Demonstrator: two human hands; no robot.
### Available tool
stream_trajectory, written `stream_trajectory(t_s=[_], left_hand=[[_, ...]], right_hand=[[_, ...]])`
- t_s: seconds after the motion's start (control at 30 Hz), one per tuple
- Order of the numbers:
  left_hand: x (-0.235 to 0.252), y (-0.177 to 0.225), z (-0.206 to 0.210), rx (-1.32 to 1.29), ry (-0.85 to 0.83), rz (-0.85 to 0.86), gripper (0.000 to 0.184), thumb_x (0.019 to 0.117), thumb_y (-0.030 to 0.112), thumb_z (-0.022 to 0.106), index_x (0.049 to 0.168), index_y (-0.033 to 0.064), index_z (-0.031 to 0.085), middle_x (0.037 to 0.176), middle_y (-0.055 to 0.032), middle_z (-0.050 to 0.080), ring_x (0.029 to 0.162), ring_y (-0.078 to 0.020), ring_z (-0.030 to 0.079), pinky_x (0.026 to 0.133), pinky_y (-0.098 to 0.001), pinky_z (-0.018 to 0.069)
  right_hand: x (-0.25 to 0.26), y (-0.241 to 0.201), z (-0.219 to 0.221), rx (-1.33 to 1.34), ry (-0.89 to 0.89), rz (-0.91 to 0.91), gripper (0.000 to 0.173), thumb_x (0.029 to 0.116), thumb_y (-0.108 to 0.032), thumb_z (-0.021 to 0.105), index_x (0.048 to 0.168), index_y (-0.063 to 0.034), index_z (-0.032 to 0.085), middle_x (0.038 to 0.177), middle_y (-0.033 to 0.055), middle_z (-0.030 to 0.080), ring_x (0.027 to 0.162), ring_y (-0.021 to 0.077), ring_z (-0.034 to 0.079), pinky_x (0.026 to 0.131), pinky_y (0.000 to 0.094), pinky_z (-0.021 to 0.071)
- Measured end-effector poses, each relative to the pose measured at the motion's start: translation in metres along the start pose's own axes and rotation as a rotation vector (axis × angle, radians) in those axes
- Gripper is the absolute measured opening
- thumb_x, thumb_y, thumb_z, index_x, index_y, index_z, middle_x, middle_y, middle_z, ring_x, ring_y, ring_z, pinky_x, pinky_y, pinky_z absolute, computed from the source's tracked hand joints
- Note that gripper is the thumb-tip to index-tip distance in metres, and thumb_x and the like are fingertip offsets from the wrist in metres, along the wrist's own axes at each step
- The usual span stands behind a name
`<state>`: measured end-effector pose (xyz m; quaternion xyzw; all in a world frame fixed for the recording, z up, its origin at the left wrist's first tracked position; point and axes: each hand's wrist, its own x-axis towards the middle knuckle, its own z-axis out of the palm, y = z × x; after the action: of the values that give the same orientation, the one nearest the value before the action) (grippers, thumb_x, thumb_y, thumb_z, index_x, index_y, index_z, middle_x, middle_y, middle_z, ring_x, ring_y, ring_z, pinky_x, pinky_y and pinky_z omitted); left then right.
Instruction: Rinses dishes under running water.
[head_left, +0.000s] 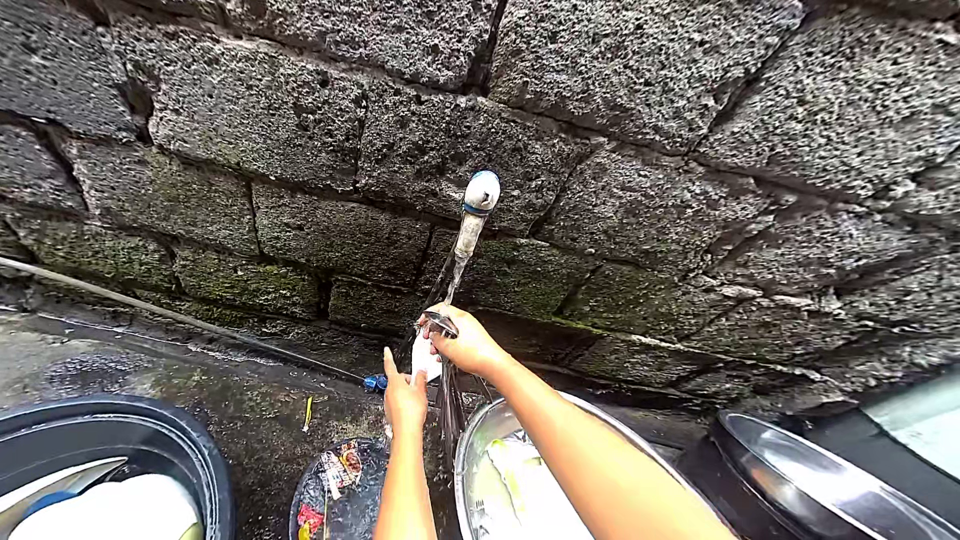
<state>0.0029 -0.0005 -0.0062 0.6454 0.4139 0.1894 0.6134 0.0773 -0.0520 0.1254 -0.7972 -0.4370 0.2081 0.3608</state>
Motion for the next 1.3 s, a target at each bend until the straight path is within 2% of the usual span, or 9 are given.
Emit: stream_trajectory(t_s=[0.13,0.3,0.43,0.57,0.67,0.77,1.0,1.17,1.3], left_hand=[[0.007,-0.015,0.006,-0.356,-0.001,0.028,0.04,0.1025,0.01,0.061,0.14,-0.0012,0.054,0.101,-0.0185,0.068,0.088,-0.0258,0.064,0.085,-0.0446,0.053],[0.002,-0.006,0.005,-0.671,-0.069,-0.003,0.022,0.1059,0.01,0.054,0.124,-0.0018,0.048,0.093,-0.0167,0.063,0.08,-0.0223,0.063,0.075,-0.0408,0.0547],[-0.008,0.006,-0.004,-0.828,-0.291,0.013,0.037,0.1124,0.022,0.035,0.148,0.0115,0.038,0.117,-0.0119,0.063,0.098,-0.0196,0.064,0.086,-0.0392,0.0552],[-0.015,0.013,-0.017,-0.85,-0.453,0.007,0.074,0.1047,0.064,0.007,0.148,0.0148,0.042,0.127,-0.012,0.063,0.114,-0.0233,0.063,0.095,-0.0451,0.0538],[-0.022,0.012,-0.03,-0.709,-0.62,0.015,0.059,0.1096,0.041,0.034,0.16,0.0152,0.017,0.127,-0.0133,0.062,0.109,-0.0201,0.063,0.093,-0.0394,0.054],[-0.024,0.022,-0.025,-0.617,-0.644,0.021,0.042,0.094,0.001,0.064,0.133,0.0026,0.047,0.091,-0.0076,0.071,0.081,-0.0133,0.069,0.078,-0.0301,0.0586],[-0.024,0.025,-0.016,-0.679,-0.448,0.039,0.007,0.0958,-0.002,0.06,0.103,-0.0037,0.06,0.073,-0.0029,0.063,0.066,-0.0095,0.063,0.069,-0.0276,0.0575],[-0.013,0.018,-0.022,-0.345,-0.476,-0.021,0.045,0.0938,0.003,0.069,0.132,-0.0084,0.05,0.089,-0.0112,0.065,0.074,-0.0131,0.061,0.078,-0.032,0.0536],[-0.013,0.019,-0.01,-0.378,-0.484,-0.062,0.049,0.096,0.002,0.065,0.139,-0.0042,0.043,0.079,-0.0068,0.06,0.062,-0.0109,0.059,0.064,-0.0279,0.0553]], right_hand=[[0.004,-0.008,0.0,0.106,0.076,0.027,0.031,0.103,-0.003,0.057,0.134,-0.002,0.055,0.1,0.0126,0.066,0.067,0.0155,0.064,0.062,0.0308,0.0567],[0.01,-0.015,-0.004,0.213,0.084,0.073,0.03,0.1021,-0.004,0.06,0.132,-0.0038,0.057,0.102,0.0106,0.069,0.072,0.0159,0.067,0.063,0.0308,0.058],[0.006,-0.004,-0.007,0.381,-0.054,0.071,0.023,0.1007,-0.003,0.061,0.123,-0.0021,0.06,0.098,0.0086,0.07,0.073,0.0145,0.067,0.067,0.0298,0.0586],[0.005,0.007,-0.003,0.473,-0.065,0.15,0.025,0.0995,-0.002,0.062,0.125,-0.0036,0.061,0.102,0.0102,0.069,0.083,0.0157,0.069,0.077,0.032,0.0603],[0.001,0.006,0.003,0.568,-0.014,0.21,0.026,0.1008,-0.003,0.06,0.127,-0.005,0.06,0.098,0.01,0.07,0.081,0.0165,0.07,0.075,0.0327,0.0604],[0.001,0.01,0.02,0.695,0.002,0.146,0.031,0.0963,0.003,0.062,0.126,-0.0042,0.06,0.096,0.0093,0.07,0.084,0.0168,0.069,0.077,0.0324,0.0597],[0.013,0.025,0.026,-0.014,0.239,-0.275,0.063,0.0849,-0.006,0.08,0.143,-0.0136,0.057,0.12,0.0084,0.071,0.107,0.0224,0.07,0.094,0.051,0.0567],[0.04,0.026,-0.015,-0.124,-0.045,-0.079,0.018,0.0868,0.004,0.076,0.103,0.0011,0.069,0.097,0.0151,0.071,0.09,0.0253,0.068,0.084,0.0484,0.0542],[0.039,0.026,-0.011,-0.455,-0.239,-0.149,0.044,0.0925,-0.026,0.076,0.127,-0.0007,0.066,0.122,0.0238,0.066,0.115,0.0371,0.063,0.102,0.0577,0.0459]])
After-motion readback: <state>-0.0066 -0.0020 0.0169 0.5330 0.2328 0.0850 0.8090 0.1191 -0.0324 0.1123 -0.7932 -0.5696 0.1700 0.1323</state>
